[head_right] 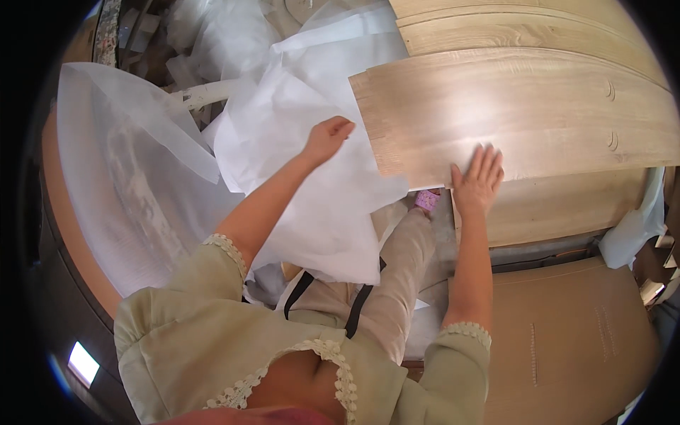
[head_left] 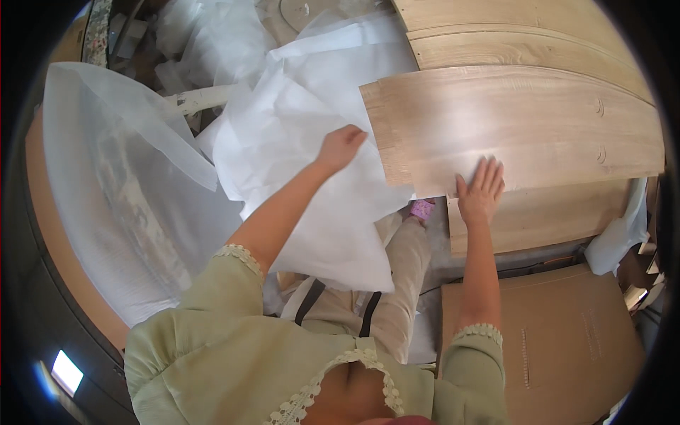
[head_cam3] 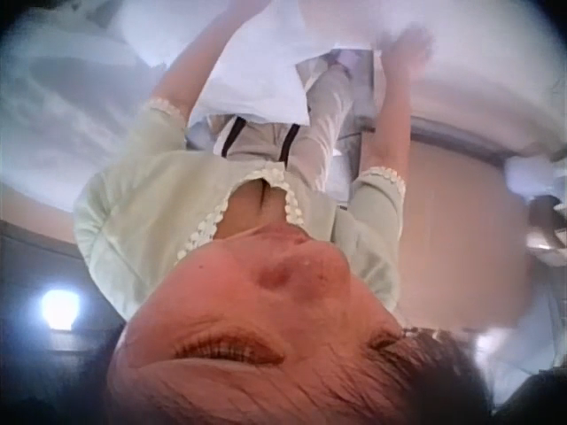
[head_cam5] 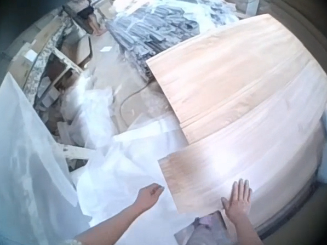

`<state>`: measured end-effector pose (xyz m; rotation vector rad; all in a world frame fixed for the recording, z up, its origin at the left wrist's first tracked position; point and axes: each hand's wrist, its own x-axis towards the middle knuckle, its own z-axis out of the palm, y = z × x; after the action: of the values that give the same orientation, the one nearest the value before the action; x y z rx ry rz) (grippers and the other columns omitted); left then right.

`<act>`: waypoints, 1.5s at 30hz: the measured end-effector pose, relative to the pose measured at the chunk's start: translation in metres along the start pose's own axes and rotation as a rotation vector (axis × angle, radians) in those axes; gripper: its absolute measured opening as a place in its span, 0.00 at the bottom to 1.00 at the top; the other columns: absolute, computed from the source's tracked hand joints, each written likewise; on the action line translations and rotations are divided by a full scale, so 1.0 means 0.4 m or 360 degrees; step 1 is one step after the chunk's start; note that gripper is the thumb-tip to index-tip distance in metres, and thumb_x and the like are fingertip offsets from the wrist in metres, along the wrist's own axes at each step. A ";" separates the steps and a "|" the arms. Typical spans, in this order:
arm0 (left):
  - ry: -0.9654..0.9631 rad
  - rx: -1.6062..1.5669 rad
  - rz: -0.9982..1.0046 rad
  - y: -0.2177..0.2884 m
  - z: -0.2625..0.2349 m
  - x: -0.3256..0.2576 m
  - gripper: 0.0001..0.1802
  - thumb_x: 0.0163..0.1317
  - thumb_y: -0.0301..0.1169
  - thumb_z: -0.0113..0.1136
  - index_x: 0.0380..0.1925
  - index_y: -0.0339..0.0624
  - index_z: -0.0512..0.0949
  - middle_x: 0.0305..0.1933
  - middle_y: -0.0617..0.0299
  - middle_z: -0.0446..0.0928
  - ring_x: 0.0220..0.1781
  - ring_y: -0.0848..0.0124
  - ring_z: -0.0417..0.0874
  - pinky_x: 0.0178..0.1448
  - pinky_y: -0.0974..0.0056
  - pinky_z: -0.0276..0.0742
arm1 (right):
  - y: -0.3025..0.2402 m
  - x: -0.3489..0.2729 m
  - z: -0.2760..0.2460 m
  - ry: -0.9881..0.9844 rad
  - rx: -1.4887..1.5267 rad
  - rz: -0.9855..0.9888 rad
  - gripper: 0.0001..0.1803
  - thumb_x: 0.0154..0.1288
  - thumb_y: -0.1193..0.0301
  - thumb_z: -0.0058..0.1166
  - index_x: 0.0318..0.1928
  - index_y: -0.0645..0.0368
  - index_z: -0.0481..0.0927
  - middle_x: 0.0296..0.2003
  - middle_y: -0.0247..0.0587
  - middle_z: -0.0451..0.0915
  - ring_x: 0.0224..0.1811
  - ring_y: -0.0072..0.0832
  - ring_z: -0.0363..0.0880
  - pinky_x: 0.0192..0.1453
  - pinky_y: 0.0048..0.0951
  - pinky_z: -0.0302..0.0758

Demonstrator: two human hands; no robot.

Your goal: The person places wood panels into cardboard boxes lined with foam, then covers the panels with foam sheets and closes the boxes by hand.

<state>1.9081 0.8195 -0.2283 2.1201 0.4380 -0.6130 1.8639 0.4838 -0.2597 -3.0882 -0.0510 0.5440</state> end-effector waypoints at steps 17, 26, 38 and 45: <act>-0.0578 -0.1640 -0.0528 0.381 0.029 -0.407 0.32 0.59 0.43 0.59 0.56 0.30 0.64 0.51 0.54 0.73 0.48 0.66 0.77 0.53 0.62 0.74 | -0.001 -0.207 -0.331 -0.0583 0.3778 0.0635 0.19 0.66 0.68 0.50 0.54 0.62 0.69 0.51 0.42 0.75 0.52 0.32 0.74 0.53 0.36 0.74; -0.0228 -0.1896 -0.0065 0.490 -0.346 -1.005 0.29 0.53 0.26 0.59 0.56 0.29 0.67 0.54 0.51 0.72 0.54 0.65 0.74 0.57 0.62 0.71 | 0.204 -0.325 -0.491 -0.0012 0.4246 0.0740 0.36 0.55 0.51 0.52 0.61 0.56 0.66 0.60 0.45 0.67 0.62 0.45 0.63 0.65 0.50 0.62; 0.1458 -0.2837 0.1005 -0.007 -0.500 -1.902 0.46 0.55 0.62 0.50 0.62 0.34 0.60 0.64 0.50 0.63 0.66 0.59 0.63 0.67 0.52 0.58 | -0.416 -0.472 -0.899 -0.0503 0.3471 -0.0622 0.29 0.66 0.58 0.38 0.60 0.68 0.64 0.61 0.51 0.63 0.63 0.44 0.60 0.66 0.47 0.59; 0.2147 -0.2263 0.1781 -0.241 -0.274 -2.262 0.45 0.59 0.59 0.49 0.66 0.41 0.49 0.66 0.54 0.60 0.66 0.61 0.63 0.67 0.42 0.57 | -0.959 -0.988 -0.990 -0.1521 0.2904 -0.1643 0.26 0.68 0.65 0.40 0.61 0.69 0.62 0.62 0.50 0.61 0.64 0.42 0.59 0.69 0.43 0.55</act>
<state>1.1483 0.8853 0.2802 0.7395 0.1506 1.4508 1.6161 0.8541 0.2518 -0.7049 -0.6165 0.9823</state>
